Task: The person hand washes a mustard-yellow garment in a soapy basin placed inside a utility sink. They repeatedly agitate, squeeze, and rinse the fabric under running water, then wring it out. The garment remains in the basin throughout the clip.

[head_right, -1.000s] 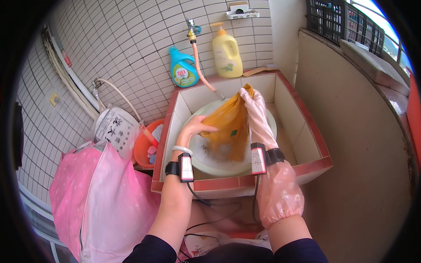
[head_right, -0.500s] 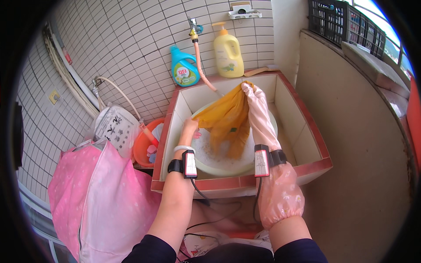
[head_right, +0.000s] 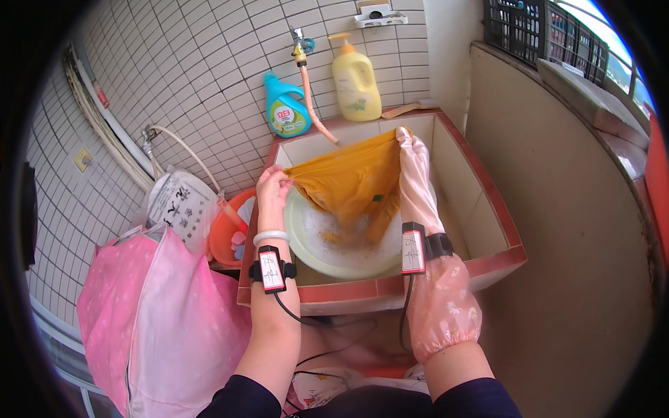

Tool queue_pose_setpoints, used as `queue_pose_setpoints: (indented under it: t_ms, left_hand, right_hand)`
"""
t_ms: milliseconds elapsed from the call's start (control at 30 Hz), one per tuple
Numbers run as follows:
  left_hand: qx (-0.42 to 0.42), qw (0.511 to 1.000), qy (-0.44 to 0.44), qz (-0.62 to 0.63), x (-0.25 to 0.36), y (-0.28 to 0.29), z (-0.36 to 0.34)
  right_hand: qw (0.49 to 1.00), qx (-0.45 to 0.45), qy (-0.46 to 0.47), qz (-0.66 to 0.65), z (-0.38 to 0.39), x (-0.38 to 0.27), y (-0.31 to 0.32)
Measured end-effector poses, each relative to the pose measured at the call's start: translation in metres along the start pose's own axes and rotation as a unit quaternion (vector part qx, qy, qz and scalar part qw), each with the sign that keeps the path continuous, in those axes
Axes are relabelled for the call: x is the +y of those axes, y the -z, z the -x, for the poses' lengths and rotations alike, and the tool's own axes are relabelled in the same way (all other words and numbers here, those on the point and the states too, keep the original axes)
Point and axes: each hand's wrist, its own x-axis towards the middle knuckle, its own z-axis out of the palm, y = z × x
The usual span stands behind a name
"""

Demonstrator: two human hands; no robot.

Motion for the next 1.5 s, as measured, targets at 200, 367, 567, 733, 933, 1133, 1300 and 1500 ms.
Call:
queue_pose_setpoints:
  t_ms: [200, 367, 567, 733, 933, 1133, 1300, 1500]
  left_hand:
    - [0.038, 0.828, -0.134, -0.543, -0.038, -0.006, -0.003]
    - [-0.196, 0.922, -0.009, -0.333, -0.058, 0.007, -0.027]
    - [-0.267, 0.96, 0.055, -0.071, -0.051, -0.024, 0.009]
    - [-0.383, 0.761, 0.009, -0.523, -0.017, -0.049, 0.04]
    - [-0.262, 0.958, 0.1, -0.051, -0.024, -0.048, 0.04]
    - [-0.086, 0.954, 0.199, 0.205, -0.056, -0.059, 0.038]
    - [-0.274, 0.96, 0.057, 0.024, -0.107, -0.034, 0.024]
    - [-0.264, 0.959, 0.08, 0.065, -0.142, -0.041, 0.013]
  right_hand:
    - [0.995, 0.093, -0.046, -0.015, 0.012, -0.01, -0.002]
    - [0.977, 0.054, -0.121, -0.17, 0.022, -0.03, 0.0]
    - [0.941, 0.05, -0.118, -0.314, 0.017, -0.011, 0.003]
    - [0.928, 0.002, -0.088, -0.363, 0.018, 0.001, 0.009]
    - [0.944, -0.053, -0.079, -0.317, 0.035, -0.01, 0.0]
    - [0.974, -0.169, -0.082, -0.13, 0.06, -0.006, -0.054]
    - [0.938, -0.214, 0.148, 0.229, 0.106, 0.001, -0.095]
    - [0.927, -0.146, 0.173, 0.3, 0.079, 0.005, -0.094]
